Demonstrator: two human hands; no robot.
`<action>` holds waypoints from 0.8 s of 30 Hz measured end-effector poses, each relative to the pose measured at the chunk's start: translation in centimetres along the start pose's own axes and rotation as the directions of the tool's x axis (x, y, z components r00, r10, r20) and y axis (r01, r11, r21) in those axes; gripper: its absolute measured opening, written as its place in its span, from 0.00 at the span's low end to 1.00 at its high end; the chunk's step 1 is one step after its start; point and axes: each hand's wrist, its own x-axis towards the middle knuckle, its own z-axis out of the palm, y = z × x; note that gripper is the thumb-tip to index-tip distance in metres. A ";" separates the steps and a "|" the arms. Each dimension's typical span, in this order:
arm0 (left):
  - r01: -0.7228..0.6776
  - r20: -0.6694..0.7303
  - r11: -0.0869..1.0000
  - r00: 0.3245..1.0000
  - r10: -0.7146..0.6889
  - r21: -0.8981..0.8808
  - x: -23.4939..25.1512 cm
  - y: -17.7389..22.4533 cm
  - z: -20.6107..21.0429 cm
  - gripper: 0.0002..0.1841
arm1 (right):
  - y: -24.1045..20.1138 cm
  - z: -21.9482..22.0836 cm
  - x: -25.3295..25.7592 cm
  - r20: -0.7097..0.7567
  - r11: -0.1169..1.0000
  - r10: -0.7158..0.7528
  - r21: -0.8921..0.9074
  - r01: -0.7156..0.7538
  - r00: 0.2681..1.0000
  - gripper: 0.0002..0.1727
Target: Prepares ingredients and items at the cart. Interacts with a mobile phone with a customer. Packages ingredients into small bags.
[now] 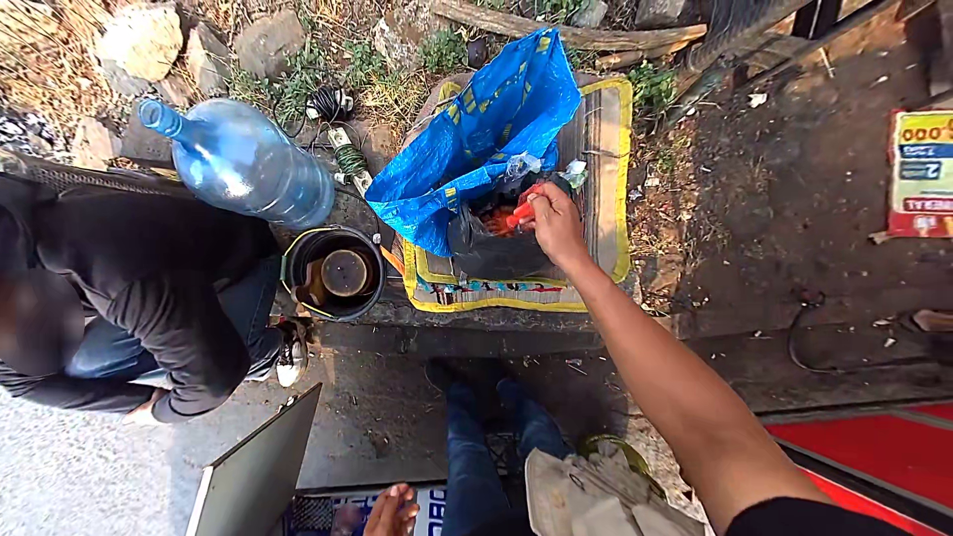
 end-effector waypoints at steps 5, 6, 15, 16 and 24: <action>-0.018 0.028 1.000 0.999 0.017 0.017 -0.1 0.1 0.4 0.20 | -2.1 -1.7 -0.2 -0.047 0.965 -0.038 0.259 0.049 0.998 0.16; -0.024 0.031 1.000 0.999 0.024 0.019 -0.2 0.1 0.5 0.20 | -2.7 -1.9 -0.3 -0.054 0.946 -0.043 0.318 0.058 0.998 0.15; -0.081 0.023 0.995 0.996 0.083 -0.055 -1.1 -0.8 0.6 0.18 | -8.2 -2.6 -0.9 -0.068 0.836 -0.229 0.497 0.232 0.971 0.13; -0.093 0.021 0.994 0.995 0.095 -0.065 -1.2 -1.0 0.7 0.18 | -8.7 -2.8 -1.1 -0.075 0.823 -0.262 0.503 0.263 0.962 0.13; -0.110 0.001 0.983 0.994 0.111 -0.149 -2.6 -3.4 0.5 0.18 | -15.2 -4.4 -2.4 -0.053 0.724 -0.438 0.571 0.387 0.897 0.14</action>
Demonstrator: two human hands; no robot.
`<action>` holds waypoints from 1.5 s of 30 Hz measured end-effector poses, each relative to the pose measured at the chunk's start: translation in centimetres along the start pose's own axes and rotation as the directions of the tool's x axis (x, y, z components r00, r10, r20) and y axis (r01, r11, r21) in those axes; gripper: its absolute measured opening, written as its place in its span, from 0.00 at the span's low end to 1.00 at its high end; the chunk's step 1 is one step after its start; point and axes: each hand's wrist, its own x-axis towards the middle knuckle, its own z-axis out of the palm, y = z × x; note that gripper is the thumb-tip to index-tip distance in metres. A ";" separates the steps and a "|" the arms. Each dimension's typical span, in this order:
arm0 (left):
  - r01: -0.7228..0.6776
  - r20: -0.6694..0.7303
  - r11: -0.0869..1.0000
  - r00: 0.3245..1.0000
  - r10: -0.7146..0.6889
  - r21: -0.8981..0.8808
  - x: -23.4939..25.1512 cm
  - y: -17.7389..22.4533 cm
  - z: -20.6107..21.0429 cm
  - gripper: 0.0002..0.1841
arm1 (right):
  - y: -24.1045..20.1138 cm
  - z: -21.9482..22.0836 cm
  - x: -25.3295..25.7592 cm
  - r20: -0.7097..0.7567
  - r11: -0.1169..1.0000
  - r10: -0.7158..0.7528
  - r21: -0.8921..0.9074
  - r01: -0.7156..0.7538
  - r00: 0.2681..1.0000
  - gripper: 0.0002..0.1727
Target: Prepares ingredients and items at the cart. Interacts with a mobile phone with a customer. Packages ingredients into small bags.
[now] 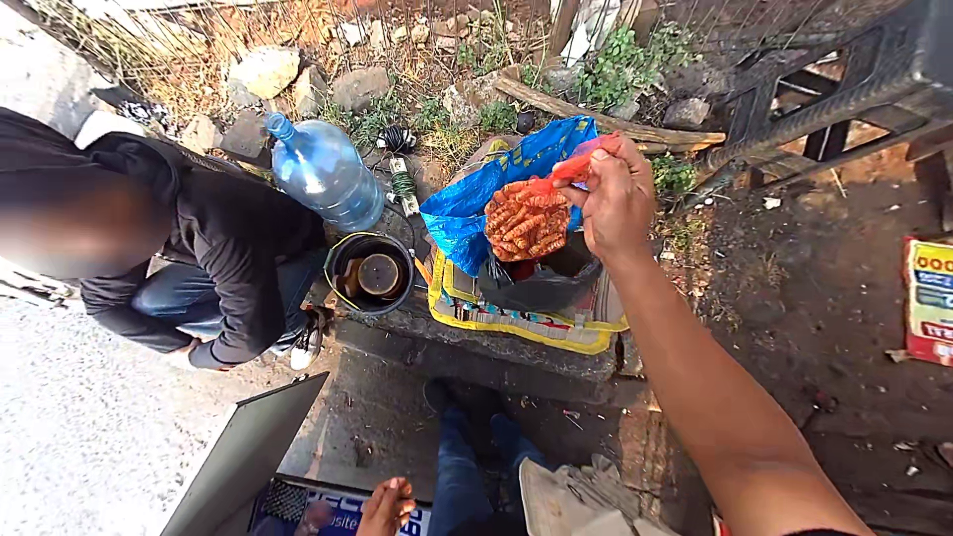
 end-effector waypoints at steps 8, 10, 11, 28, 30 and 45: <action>-0.133 -0.051 0.988 0.990 0.129 -0.079 -3.0 -1.9 -0.2 0.17 | -4.1 4.3 -2.7 0.269 0.994 -0.045 -0.083 0.069 0.962 0.12; -0.192 -0.075 0.978 0.980 0.186 -0.076 -4.2 -2.4 -0.4 0.17 | -4.8 5.6 -4.5 0.343 0.996 -0.004 -0.085 0.035 0.939 0.12; -0.229 -0.088 0.972 0.971 0.224 -0.058 -4.7 -2.7 -0.5 0.17 | -5.1 6.3 -5.3 0.390 0.997 0.010 -0.079 0.023 0.921 0.12; -0.798 -0.353 0.411 0.267 0.897 0.441 -14.0 -3.1 -3.0 0.44 | -10.4 25.1 -27.6 0.945 0.996 -0.089 0.086 -0.022 -0.316 0.18; -0.789 -0.385 0.424 0.258 0.886 0.445 -14.0 -3.9 -4.6 0.41 | -11.0 27.8 -30.8 0.894 0.992 -0.126 0.111 -0.059 -0.431 0.20; -0.817 -0.786 0.493 0.084 0.613 0.297 -15.2 -12.4 -17.2 0.13 | -10.2 50.6 -46.3 0.732 0.998 -0.002 0.040 0.040 -0.681 0.15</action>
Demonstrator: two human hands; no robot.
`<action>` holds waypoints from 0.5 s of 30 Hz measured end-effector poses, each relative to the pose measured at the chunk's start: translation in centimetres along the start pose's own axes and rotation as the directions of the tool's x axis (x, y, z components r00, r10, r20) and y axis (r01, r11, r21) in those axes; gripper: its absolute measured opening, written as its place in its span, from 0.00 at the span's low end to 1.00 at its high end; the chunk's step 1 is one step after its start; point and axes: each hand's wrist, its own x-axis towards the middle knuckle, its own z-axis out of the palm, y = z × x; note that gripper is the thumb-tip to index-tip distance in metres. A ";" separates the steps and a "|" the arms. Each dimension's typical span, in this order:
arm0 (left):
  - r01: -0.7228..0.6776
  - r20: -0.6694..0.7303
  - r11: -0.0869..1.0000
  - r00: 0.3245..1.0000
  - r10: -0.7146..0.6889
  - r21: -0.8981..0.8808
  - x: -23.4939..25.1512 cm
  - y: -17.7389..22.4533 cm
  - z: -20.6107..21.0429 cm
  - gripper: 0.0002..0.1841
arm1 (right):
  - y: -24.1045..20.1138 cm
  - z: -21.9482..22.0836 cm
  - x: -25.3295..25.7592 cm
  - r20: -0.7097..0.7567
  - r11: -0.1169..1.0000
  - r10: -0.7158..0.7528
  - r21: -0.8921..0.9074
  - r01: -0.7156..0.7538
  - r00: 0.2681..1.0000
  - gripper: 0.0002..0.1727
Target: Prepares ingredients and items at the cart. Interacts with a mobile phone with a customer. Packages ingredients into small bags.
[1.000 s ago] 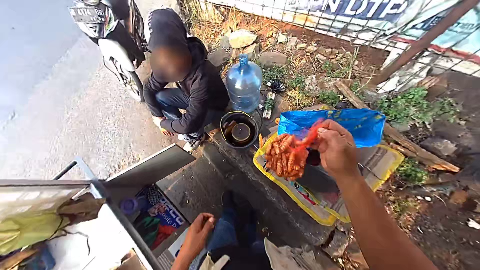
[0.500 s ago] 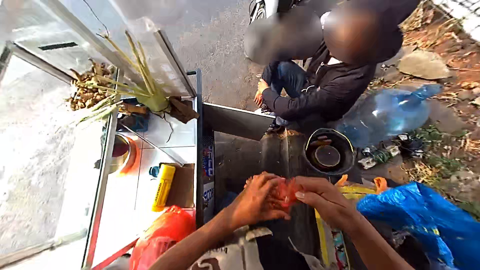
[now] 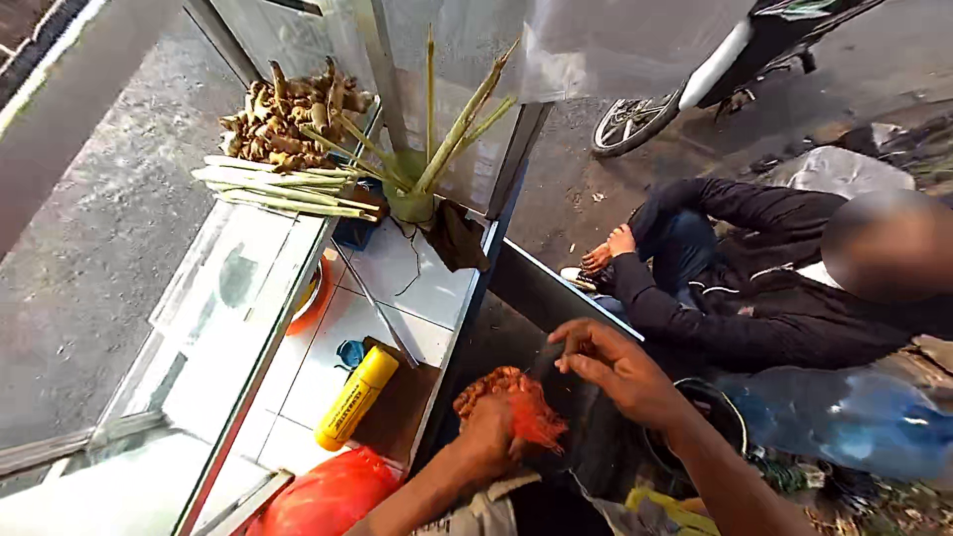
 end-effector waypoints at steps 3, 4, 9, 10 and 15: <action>0.045 -0.135 0.997 0.989 -0.053 -0.062 1.5 -0.4 -1.9 0.11 | 0.4 0.1 3.5 0.205 0.982 0.187 -0.073 -0.176 0.961 0.20; 0.022 -0.197 0.998 0.980 -0.035 -0.065 2.1 -1.1 -2.1 0.11 | 0.4 0.5 4.7 0.276 0.975 0.218 -0.110 -0.195 0.936 0.24; -0.004 -0.351 0.997 0.936 0.030 0.073 5.0 -4.2 -3.8 0.14 | 0.8 3.1 9.2 0.394 0.970 0.210 -0.199 -0.140 0.895 0.29; 0.003 -0.354 0.994 0.935 0.036 0.110 5.7 -4.6 -4.5 0.14 | 1.1 3.3 10.2 0.361 0.968 0.193 -0.221 -0.117 0.912 0.27; 0.115 -0.360 0.982 0.931 -0.055 0.149 8.1 -6.7 -8.6 0.15 | 2.2 3.5 15.2 0.292 0.961 0.087 -0.278 -0.003 0.952 0.15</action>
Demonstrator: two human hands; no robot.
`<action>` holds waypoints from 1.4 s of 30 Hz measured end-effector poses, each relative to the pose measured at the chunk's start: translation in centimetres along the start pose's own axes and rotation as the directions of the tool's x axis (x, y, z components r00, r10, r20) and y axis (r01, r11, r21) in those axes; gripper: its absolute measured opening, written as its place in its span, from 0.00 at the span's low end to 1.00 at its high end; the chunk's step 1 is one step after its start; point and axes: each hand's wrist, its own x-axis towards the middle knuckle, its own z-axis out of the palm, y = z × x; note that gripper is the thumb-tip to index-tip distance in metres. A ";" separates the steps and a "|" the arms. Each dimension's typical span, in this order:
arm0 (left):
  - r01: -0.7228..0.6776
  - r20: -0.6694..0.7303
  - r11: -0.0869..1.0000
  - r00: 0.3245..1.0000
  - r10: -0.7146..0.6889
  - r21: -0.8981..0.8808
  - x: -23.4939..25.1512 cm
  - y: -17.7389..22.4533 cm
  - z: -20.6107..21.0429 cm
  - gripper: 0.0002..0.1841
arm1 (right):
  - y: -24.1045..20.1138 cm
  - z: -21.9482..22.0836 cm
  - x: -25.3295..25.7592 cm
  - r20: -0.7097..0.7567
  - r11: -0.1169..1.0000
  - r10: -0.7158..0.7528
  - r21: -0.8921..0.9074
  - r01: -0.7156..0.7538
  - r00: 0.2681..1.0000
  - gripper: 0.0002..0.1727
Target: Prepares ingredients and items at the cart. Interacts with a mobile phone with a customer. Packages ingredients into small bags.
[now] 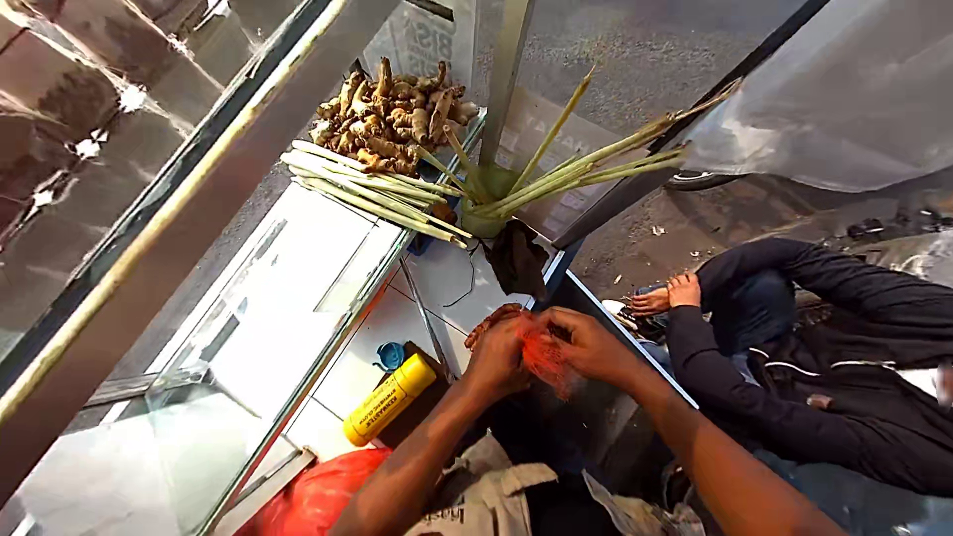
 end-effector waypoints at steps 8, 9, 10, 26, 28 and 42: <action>0.218 -0.038 0.961 0.976 -0.215 0.173 1.7 -0.8 -3.8 0.21 | 3.0 -0.3 6.7 -0.090 0.994 -0.102 -0.054 0.097 0.991 0.11; 0.241 -0.025 0.950 0.970 -0.240 0.197 1.5 -0.4 -4.4 0.22 | 3.5 -0.3 7.5 -0.077 0.994 -0.105 -0.048 0.102 0.991 0.12; 0.259 -0.011 0.943 0.965 -0.263 0.208 1.3 0.2 -5.0 0.21 | 3.8 -0.4 8.2 -0.067 0.994 -0.102 -0.040 0.099 0.993 0.12; 0.849 -0.561 0.416 0.527 -0.638 0.325 9.8 -3.1 -23.2 0.29 | 5.4 -1.3 9.9 0.176 0.995 -0.075 -0.056 0.086 0.982 0.15; 0.867 -0.533 0.380 0.497 -0.685 0.321 10.8 -3.6 -23.7 0.31 | 5.7 -1.6 10.0 0.188 0.993 -0.093 -0.057 0.105 0.978 0.15; 0.919 -0.395 0.213 0.340 -0.854 0.332 12.9 -2.1 -24.0 0.24 | 5.3 -1.3 11.0 0.234 0.991 -0.070 -0.094 0.094 0.970 0.14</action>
